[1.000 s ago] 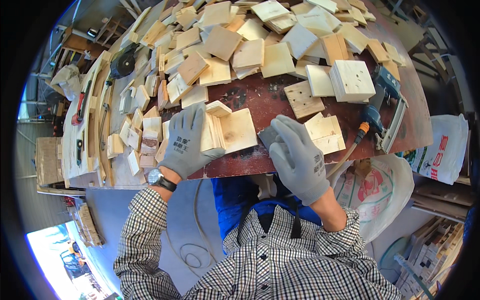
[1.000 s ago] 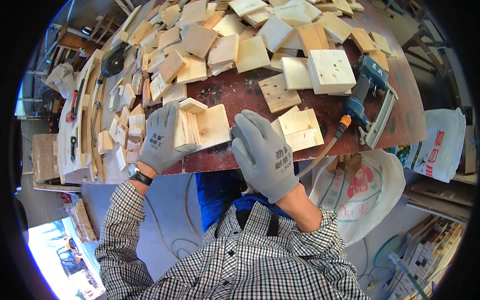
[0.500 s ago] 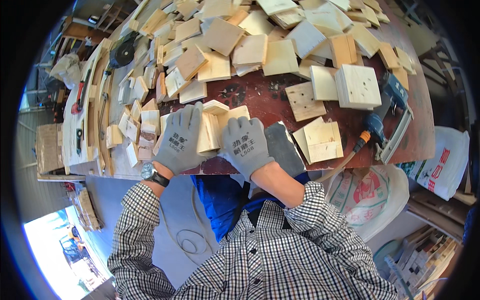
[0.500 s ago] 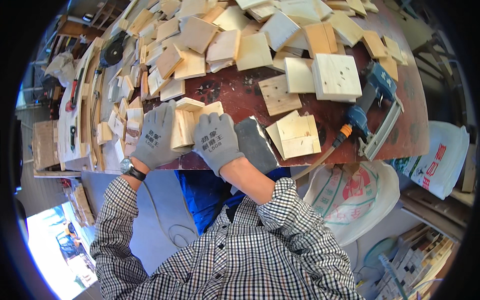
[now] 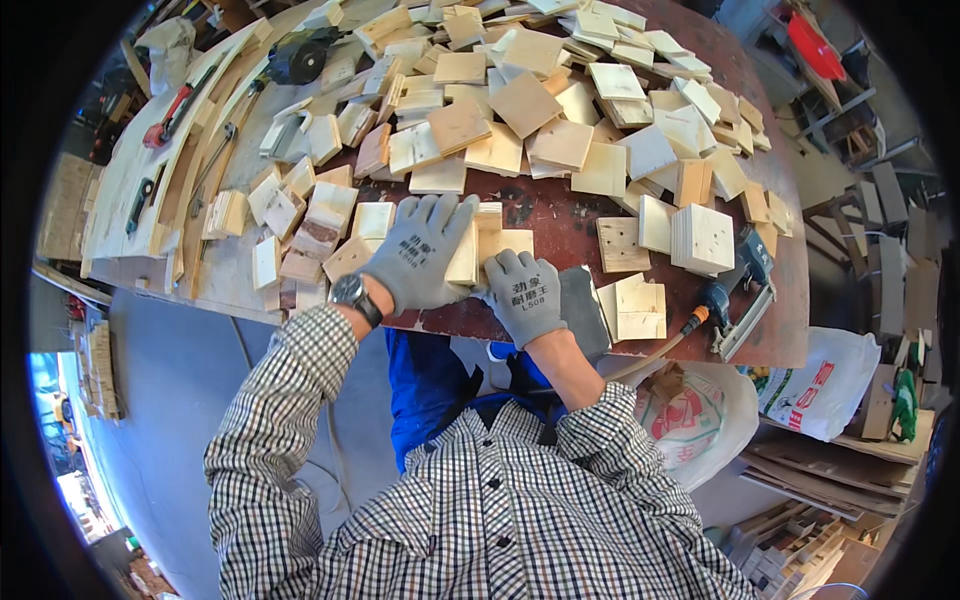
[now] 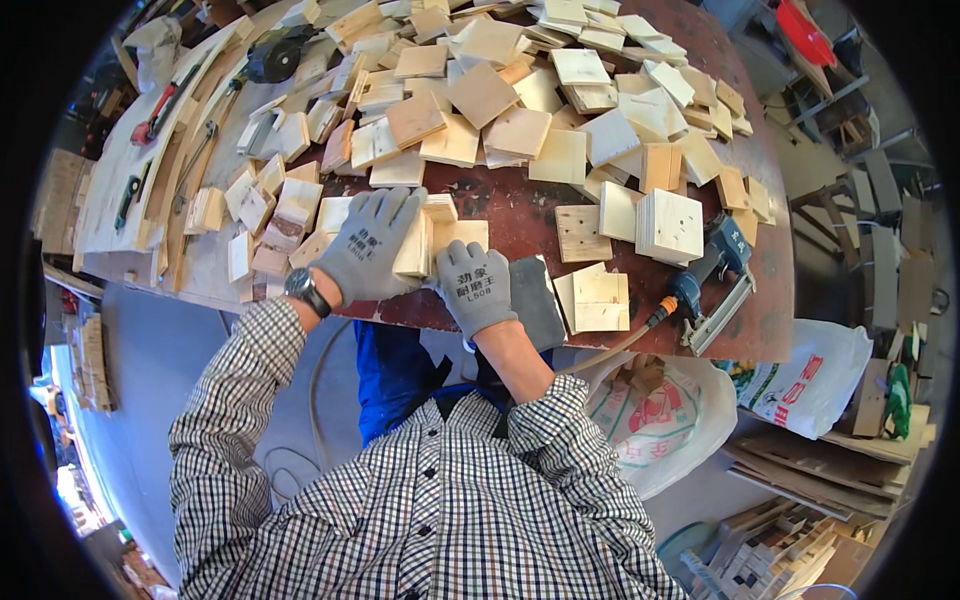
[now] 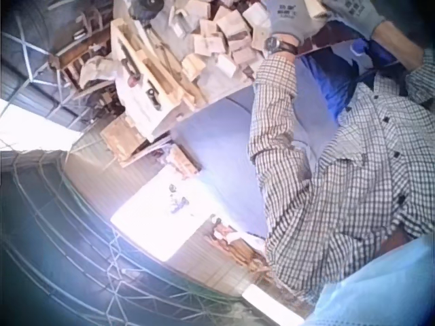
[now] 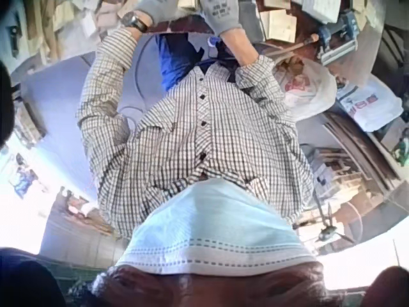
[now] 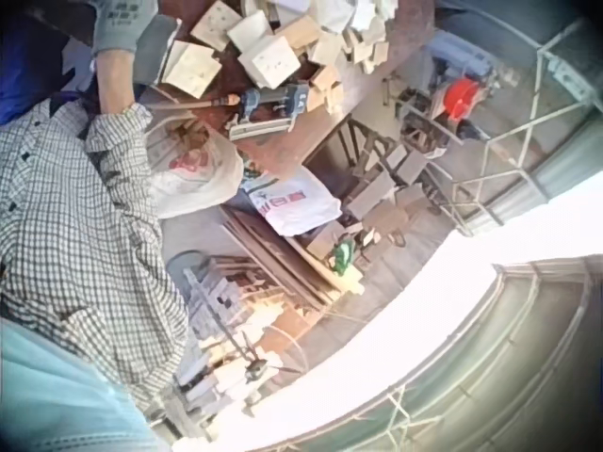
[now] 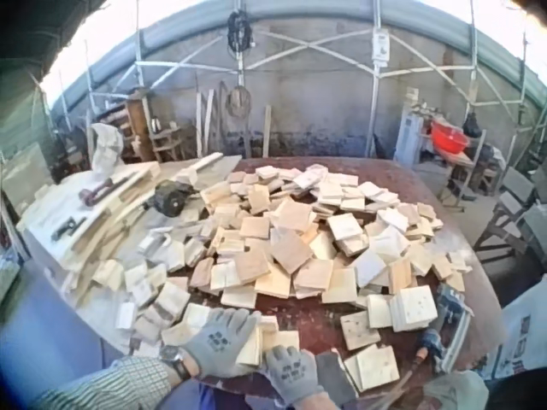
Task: The person assembles small wooden boxes using a pneumatic nail gun to fasten pieces together. They then sand the assembled boxes with a sanding block to smooth the surfaces. The person handles multiple wooden pieces and completed boxes on a cluttered workbench.
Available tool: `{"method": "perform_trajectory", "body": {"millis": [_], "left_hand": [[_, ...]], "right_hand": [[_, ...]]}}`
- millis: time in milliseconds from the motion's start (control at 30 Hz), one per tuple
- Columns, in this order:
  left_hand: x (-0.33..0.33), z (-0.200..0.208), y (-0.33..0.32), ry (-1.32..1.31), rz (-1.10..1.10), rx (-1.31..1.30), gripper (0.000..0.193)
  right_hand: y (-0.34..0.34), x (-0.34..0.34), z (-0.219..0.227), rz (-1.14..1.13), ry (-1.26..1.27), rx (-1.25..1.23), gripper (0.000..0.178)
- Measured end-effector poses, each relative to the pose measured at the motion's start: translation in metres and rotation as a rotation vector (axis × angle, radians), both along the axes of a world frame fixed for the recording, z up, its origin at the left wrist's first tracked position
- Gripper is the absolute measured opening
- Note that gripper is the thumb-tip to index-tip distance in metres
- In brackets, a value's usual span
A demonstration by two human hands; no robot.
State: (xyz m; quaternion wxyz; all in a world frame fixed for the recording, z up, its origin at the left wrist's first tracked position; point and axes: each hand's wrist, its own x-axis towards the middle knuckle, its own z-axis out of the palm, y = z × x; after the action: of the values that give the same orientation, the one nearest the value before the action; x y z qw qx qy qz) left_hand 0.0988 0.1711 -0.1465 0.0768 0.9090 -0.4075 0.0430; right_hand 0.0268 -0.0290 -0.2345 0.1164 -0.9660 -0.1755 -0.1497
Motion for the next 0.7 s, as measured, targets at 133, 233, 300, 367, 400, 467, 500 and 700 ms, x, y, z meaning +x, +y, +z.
{"method": "perform_trajectory", "body": {"millis": [133,233,300,367,400,467,500,700], "left_hand": [[0.022,0.001,0.003,0.062,-0.062,0.025,0.123],[0.029,0.023,0.012,0.252,-0.089,0.256,0.135],[0.037,0.031,0.020,0.387,-0.101,0.270,0.138],[0.040,0.021,0.030,0.573,0.022,0.158,0.123],[0.044,0.014,0.035,0.615,0.020,0.032,0.112],[0.048,-0.003,0.040,0.544,-0.040,-0.229,0.076],[0.052,-0.009,0.041,0.471,-0.038,-0.255,0.070],[0.018,-0.004,0.044,0.340,0.068,-0.264,0.053]], "right_hand": [[-0.002,0.006,0.012,-0.046,0.005,-0.069,0.042],[-0.008,0.006,0.015,-0.008,-0.023,-0.050,0.043],[-0.012,0.005,0.025,0.011,-0.044,-0.074,0.046],[-0.003,0.001,0.036,0.020,0.111,-0.107,0.051],[-0.001,-0.001,0.038,0.020,0.107,-0.092,0.056],[-0.003,-0.002,0.039,-0.005,0.096,-0.068,0.065],[-0.007,-0.002,0.036,-0.030,0.096,-0.032,0.070],[-0.011,0.003,0.034,-0.098,0.197,0.105,0.088]]}}
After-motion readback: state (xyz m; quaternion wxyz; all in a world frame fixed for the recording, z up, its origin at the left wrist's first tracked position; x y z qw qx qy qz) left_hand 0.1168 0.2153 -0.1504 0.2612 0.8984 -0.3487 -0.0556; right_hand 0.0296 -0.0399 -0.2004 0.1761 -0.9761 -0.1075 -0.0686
